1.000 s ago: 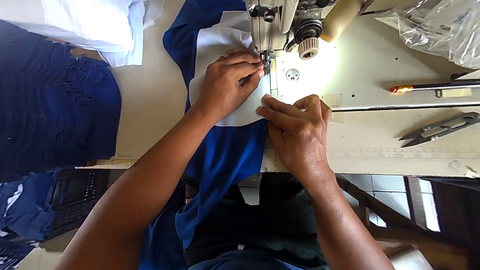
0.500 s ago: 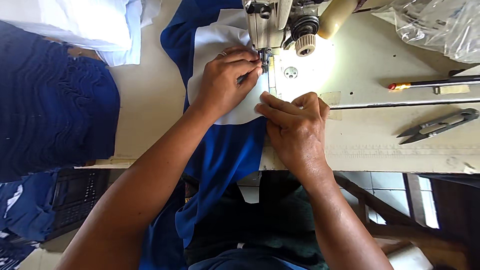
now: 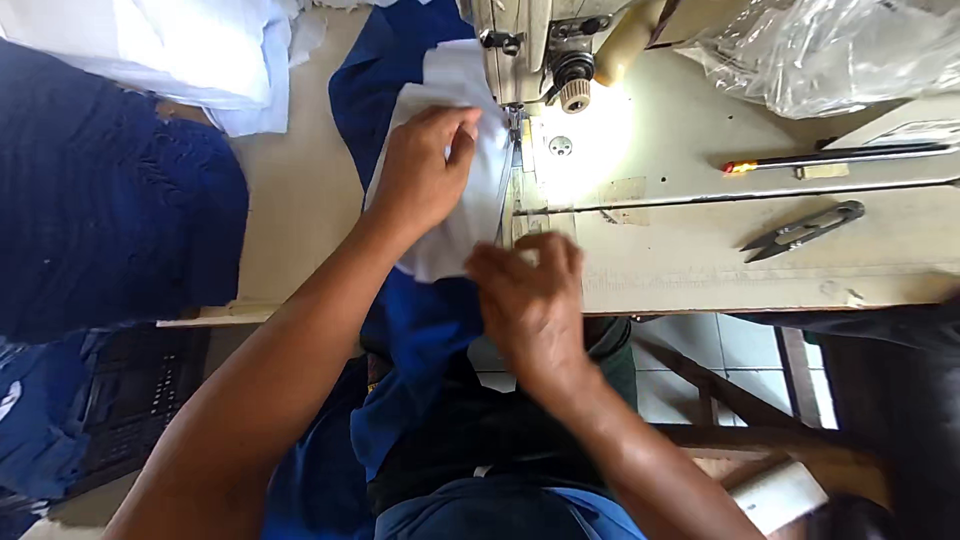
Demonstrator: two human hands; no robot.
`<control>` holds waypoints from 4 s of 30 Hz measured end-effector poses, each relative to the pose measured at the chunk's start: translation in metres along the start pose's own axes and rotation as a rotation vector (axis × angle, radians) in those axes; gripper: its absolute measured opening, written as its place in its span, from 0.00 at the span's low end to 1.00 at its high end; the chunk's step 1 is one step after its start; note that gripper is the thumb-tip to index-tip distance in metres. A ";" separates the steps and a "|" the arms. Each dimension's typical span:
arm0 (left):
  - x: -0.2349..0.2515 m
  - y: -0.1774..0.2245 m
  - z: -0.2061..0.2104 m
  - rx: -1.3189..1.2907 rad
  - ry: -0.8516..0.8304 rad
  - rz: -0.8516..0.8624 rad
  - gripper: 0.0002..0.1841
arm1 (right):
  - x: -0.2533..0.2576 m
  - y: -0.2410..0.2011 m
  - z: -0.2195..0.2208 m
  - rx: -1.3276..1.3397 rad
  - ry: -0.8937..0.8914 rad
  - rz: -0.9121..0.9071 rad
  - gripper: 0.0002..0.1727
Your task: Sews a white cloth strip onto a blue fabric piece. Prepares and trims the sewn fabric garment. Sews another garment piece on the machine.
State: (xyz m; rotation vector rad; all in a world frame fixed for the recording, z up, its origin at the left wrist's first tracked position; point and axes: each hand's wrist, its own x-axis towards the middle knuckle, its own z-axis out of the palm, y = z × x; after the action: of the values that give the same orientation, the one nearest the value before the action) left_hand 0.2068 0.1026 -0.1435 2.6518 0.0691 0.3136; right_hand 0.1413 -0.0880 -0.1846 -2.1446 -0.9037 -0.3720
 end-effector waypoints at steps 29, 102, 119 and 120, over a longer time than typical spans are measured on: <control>-0.242 0.029 0.070 -1.877 0.473 -0.763 0.21 | -0.019 0.053 -0.085 -0.055 -0.159 -0.118 0.18; -0.260 0.032 0.050 -1.667 0.607 -0.877 0.13 | -0.040 0.177 -0.167 -0.430 -0.216 0.085 0.26; -0.269 0.032 0.050 -1.512 0.662 -0.835 0.09 | -0.079 -0.067 0.037 1.030 -0.646 0.771 0.24; -0.269 0.031 0.050 -1.505 0.666 -0.838 0.09 | -0.079 -0.068 0.038 1.029 -0.650 0.775 0.25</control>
State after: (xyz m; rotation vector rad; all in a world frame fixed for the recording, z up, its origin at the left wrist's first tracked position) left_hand -0.0430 0.0249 -0.2287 0.8335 0.7658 0.5970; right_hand 0.0368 -0.0670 -0.2136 -1.4211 -0.3435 1.0149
